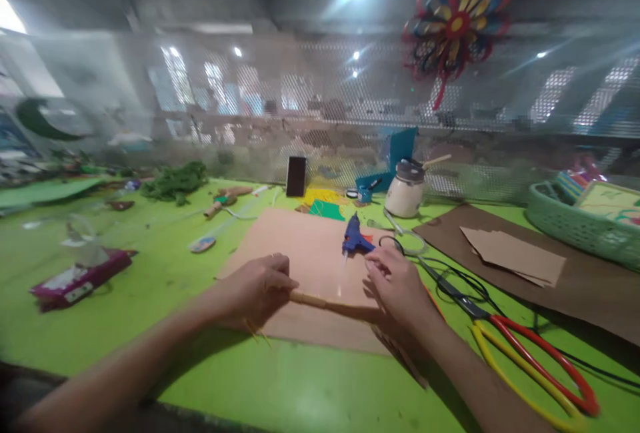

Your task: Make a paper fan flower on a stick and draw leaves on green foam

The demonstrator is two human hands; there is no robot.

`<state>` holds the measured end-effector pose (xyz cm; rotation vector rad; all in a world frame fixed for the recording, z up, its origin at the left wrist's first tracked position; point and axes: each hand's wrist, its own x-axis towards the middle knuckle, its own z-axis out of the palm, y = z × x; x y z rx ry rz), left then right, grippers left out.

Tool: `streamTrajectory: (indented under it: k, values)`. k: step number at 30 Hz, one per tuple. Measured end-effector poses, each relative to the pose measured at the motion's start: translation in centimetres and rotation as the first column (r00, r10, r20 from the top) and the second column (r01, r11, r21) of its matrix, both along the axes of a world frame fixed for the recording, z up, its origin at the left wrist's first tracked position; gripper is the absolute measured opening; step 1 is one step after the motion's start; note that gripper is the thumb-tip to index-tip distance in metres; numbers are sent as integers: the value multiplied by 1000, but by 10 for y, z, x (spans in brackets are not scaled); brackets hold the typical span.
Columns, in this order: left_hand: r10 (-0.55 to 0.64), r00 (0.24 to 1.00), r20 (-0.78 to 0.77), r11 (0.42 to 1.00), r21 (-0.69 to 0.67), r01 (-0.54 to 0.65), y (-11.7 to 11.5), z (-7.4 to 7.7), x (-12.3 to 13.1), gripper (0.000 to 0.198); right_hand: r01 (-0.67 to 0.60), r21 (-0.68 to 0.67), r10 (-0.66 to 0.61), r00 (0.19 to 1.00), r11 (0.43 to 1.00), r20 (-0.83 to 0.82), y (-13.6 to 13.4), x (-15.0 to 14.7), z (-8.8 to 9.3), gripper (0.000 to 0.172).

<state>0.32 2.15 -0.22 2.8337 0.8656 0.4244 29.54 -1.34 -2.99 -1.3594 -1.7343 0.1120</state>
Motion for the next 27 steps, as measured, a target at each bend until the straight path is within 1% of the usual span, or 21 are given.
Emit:
streamTrajectory:
  k: [3, 5, 10, 13, 15, 18, 22, 27]
  values:
    - [11, 1000, -14, 997, 79, -10, -5, 1, -3, 16, -14, 61, 15, 1000, 998, -13, -3, -9, 3, 22]
    - [25, 1000, -16, 993, 118, -23, -5, -1, -4, 17, -33, 93, 34, 999, 995, -18, -3, -13, 1, 22]
    - [61, 998, -20, 984, 166, -57, -4, -11, -5, 15, -73, 86, 74, 997, 994, -11, 0, -14, -11, 23]
    - [87, 996, -30, 979, 188, -80, -4, -17, -2, 16, -60, 80, 60, 998, 995, 1, 2, -11, -18, 23]
    - [100, 994, -36, 976, 198, -91, -5, -19, 0, 16, -45, 83, 44, 999, 996, 5, 2, -11, -18, 22]
    - [90, 992, -83, 978, 196, -72, -8, -18, 3, 14, -58, 85, 57, 998, 995, 13, 0, -13, -12, 23]
    - [62, 987, -147, 981, 194, -33, -12, -10, 3, 12, -92, 104, 91, 996, 990, 17, -4, -18, -5, 26]
    - [94, 985, -147, 971, 234, -57, -16, -4, 2, 15, -93, 120, 91, 996, 988, 17, -3, -18, -9, 23]
